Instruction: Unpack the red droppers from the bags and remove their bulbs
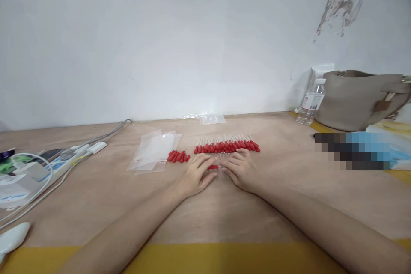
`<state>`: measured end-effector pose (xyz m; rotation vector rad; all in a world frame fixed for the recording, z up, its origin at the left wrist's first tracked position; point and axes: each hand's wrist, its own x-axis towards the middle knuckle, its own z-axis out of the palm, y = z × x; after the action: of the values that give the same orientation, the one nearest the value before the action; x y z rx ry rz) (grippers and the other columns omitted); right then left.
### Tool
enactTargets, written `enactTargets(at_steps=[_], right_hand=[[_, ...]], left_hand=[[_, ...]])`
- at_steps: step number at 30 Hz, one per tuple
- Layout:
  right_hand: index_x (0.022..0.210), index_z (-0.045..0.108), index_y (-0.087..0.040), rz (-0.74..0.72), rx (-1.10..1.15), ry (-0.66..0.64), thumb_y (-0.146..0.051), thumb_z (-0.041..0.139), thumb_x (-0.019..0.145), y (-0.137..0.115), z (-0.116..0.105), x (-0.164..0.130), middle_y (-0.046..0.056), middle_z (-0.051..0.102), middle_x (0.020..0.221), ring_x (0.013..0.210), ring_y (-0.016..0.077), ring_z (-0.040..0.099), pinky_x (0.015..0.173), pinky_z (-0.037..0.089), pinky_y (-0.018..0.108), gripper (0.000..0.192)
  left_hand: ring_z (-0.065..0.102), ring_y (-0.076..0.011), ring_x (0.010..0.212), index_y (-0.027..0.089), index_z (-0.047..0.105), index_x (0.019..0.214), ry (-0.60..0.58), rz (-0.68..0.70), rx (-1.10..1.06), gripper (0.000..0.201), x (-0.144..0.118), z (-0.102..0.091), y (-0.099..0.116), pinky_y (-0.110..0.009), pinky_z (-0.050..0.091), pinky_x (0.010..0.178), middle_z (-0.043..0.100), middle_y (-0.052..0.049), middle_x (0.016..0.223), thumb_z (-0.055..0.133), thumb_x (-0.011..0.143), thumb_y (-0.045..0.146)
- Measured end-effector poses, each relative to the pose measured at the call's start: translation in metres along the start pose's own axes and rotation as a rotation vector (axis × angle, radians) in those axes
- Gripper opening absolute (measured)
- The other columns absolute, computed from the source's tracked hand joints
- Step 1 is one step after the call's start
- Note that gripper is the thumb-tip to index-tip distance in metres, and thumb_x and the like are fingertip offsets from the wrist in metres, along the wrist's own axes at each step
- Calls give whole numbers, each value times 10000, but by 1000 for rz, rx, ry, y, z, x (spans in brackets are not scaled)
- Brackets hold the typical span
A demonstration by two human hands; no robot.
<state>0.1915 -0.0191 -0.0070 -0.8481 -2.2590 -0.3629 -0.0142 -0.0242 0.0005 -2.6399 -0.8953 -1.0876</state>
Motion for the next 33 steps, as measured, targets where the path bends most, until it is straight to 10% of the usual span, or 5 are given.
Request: enactTargets(at_steps=[33], right_hand=[[863, 595, -167, -282, 18, 176, -114, 433, 832, -1, -15, -6, -5, 553, 590, 625, 117, 406, 630, 261, 295, 173]], left_hand=[[481, -184, 904, 154, 511, 763, -260, 113, 155, 214, 2, -17, 14, -405, 301, 918, 574, -42, 798, 334, 875, 200]])
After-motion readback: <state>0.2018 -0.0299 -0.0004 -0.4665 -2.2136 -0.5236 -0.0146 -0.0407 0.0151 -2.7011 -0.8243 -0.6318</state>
